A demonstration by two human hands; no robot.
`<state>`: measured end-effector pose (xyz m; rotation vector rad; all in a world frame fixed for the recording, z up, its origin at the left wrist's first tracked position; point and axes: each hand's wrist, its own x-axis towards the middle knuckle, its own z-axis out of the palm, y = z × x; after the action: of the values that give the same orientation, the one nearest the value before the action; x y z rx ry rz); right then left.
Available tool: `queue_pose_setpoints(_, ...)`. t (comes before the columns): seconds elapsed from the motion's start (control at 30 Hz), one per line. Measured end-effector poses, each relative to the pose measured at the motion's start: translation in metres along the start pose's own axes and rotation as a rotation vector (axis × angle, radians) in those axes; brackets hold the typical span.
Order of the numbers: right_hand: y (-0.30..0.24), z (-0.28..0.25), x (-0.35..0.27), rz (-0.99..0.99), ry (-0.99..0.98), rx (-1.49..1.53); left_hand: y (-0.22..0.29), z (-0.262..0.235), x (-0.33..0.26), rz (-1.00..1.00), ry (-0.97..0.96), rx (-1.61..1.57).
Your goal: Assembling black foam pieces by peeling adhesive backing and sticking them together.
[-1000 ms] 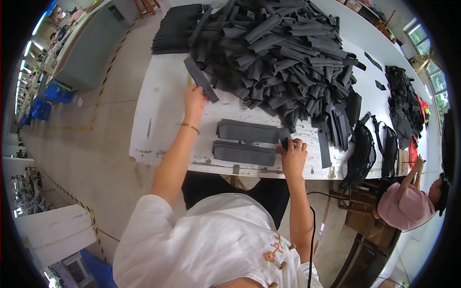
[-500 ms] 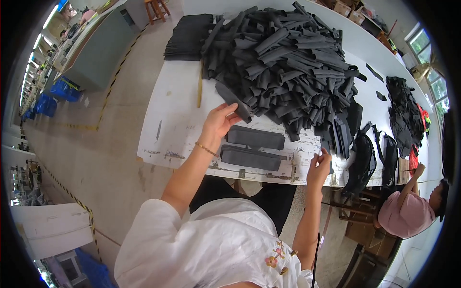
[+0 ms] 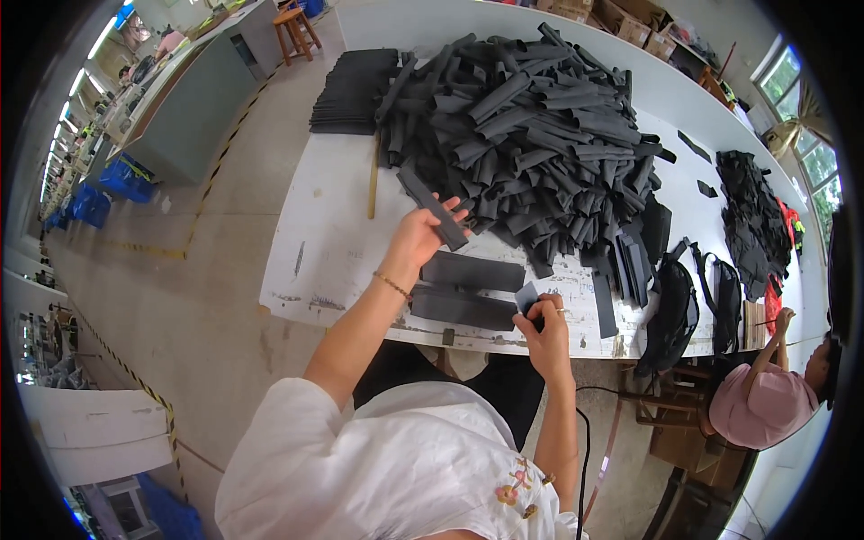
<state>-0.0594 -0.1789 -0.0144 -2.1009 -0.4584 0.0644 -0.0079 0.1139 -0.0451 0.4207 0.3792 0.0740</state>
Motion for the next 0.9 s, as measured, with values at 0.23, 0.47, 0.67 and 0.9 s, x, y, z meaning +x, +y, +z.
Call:
queue_pose_setpoints(0.23,-0.013,0.004,0.000,-0.003,-0.001,0.046,0.014,0.003,-0.014,0.073,-0.102,0.282)
queue_pose_setpoints(0.47,-0.032,0.004,0.004,0.019,0.054,0.176,0.011,0.025,-0.033,0.169,-0.060,0.523)
queue_pose_setpoints(0.67,-0.061,0.010,0.017,0.035,0.017,0.137,-0.004,0.018,-0.026,-0.044,-0.087,0.327)
queue_pose_setpoints(0.9,-0.069,0.015,0.024,-0.233,0.161,-0.185,-0.017,0.040,-0.039,-0.075,-0.025,0.312)
